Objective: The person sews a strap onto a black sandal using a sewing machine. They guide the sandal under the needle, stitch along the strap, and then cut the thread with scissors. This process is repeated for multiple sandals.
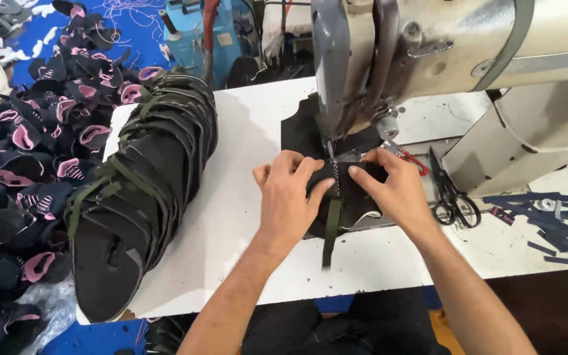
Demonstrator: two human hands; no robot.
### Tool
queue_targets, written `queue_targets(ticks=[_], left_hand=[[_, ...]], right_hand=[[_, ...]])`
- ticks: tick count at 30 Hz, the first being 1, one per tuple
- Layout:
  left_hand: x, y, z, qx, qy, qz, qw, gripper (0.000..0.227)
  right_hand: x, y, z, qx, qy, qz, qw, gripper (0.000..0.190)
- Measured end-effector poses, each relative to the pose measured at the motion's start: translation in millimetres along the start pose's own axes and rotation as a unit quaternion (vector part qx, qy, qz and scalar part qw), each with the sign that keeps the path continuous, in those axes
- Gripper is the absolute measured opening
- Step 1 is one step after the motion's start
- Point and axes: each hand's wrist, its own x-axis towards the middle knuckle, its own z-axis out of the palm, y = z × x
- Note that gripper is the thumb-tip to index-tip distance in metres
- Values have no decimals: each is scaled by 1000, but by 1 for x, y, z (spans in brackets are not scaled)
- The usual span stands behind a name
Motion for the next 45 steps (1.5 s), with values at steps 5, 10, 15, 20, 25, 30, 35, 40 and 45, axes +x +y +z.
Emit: queue_targets(ticks=[5,10,15,20,25,30,35,40,45], left_hand=[[10,-7,5,-6,0,-28,1000,13],[19,-15,11,-22,9,-47,999,9],[25,-21,17,5,32,-29,999,7],[32,-20,15,23,40,-17,999,9],[39,-12,17,64,45,-71,994,16],[67,-39,17,73,90,-110,987,45],[101,-98,65,-54,10,-106,993,72],[108,-105,83,-119,-15,-165,979,60],[110,-91,72,-48,-16,-196,979,61]], right_hand=[[17,7,0,-38,16,31,999,35],[29,-3,-4,-33,-4,42,999,36],[39,13,0,-16,-32,59,998,33],[26,83,-6,23,32,48,998,32],[26,149,-3,-226,132,-119,958,24],[44,211,-1,-442,43,-70,893,28],[41,194,-26,-239,69,-1,968,15],[32,99,-64,132,112,129,977,25],[46,-23,-65,-347,122,-340,866,15]])
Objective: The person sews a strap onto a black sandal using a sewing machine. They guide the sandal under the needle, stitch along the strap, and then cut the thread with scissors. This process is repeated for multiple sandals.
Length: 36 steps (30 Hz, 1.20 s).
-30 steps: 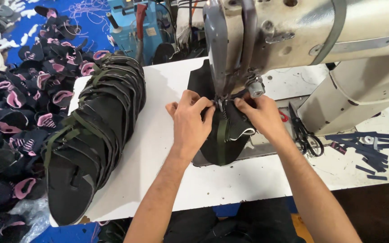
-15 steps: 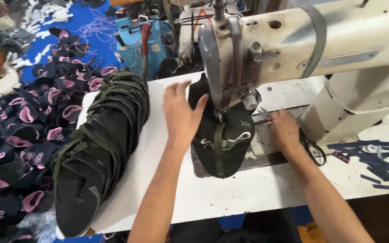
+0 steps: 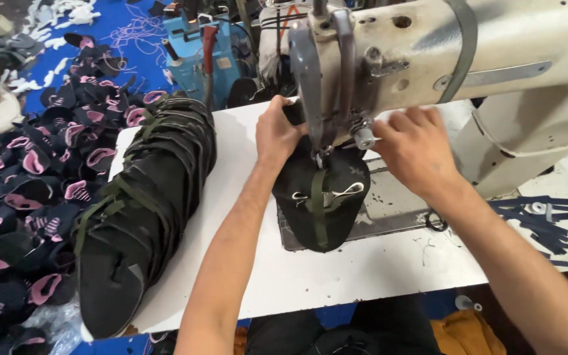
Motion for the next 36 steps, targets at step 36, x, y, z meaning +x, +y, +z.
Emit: queue_targets(ticks=[36], left_hand=[[-167,47,-52,-48,33,288,956,12]], right_hand=[[-45,-43,58,523,-132,351,765,44]])
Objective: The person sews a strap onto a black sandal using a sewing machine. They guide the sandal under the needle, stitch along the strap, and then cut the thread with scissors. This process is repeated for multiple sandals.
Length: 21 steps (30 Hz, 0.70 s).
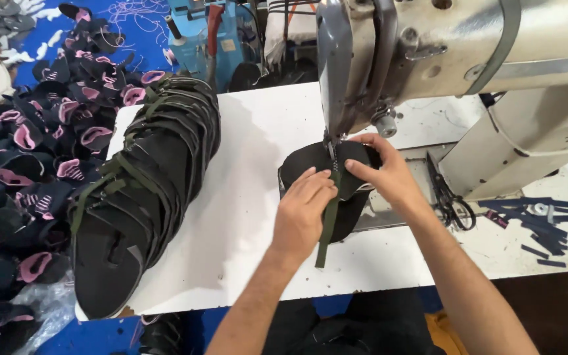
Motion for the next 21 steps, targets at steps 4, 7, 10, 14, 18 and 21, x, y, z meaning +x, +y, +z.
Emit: queue_targets(ticks=[4,7,10,14,18,21], left_hand=[[-5,-8,1,-36,12,-17,999,12],[-4,-9,4,-12,21,-1,1000,12],[3,-8,4,-37,24,-48,998,9],[10,-9,7,-23,25,-40,999,10],[13,-7,16,12,37,-35,999,13],[10,-5,18,30,45,-27,998,14]], right_hand=[[5,-7,7,7,20,24,999,42],[7,2,9,35,41,29,998,42],[15,8,7,39,44,24,998,39],[36,23,5,89,30,42,995,39],[52,35,3,137,4,35,990,40],[38,16,1,113,4,40,993,39]])
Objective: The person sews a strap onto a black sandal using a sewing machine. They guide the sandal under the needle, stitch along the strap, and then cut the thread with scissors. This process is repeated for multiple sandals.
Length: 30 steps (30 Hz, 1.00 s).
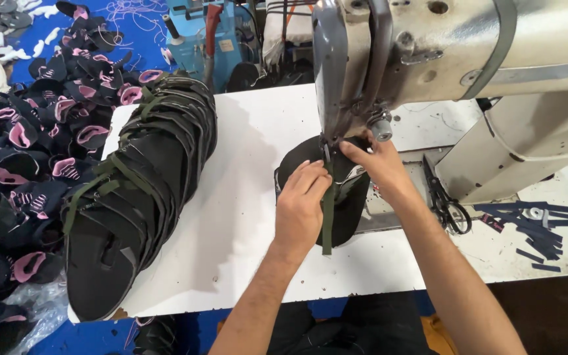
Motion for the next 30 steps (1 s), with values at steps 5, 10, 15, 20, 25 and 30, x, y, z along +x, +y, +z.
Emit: queue_targets(ticks=[5,10,15,20,25,30], left_hand=[[-4,-3,-2,-33,13,-21,999,15],[7,5,-19,-185,-43,-211,959,13],[-14,0,2,-10,19,18,1000,15],[-14,0,6,10,17,13,1000,14],[-4,-4,8,8,16,7,1000,13],[2,-8,10,5,16,-4,1000,13]], right_hand=[[-20,-7,1,-34,-29,-22,999,44],[-14,-7,0,-55,-54,-3,997,45],[-11,7,-4,-40,-53,-17,998,44],[-6,2,-1,-41,-38,-2,998,43],[8,24,-7,-63,3,17,998,38],[13,21,-3,-51,25,40,998,38]])
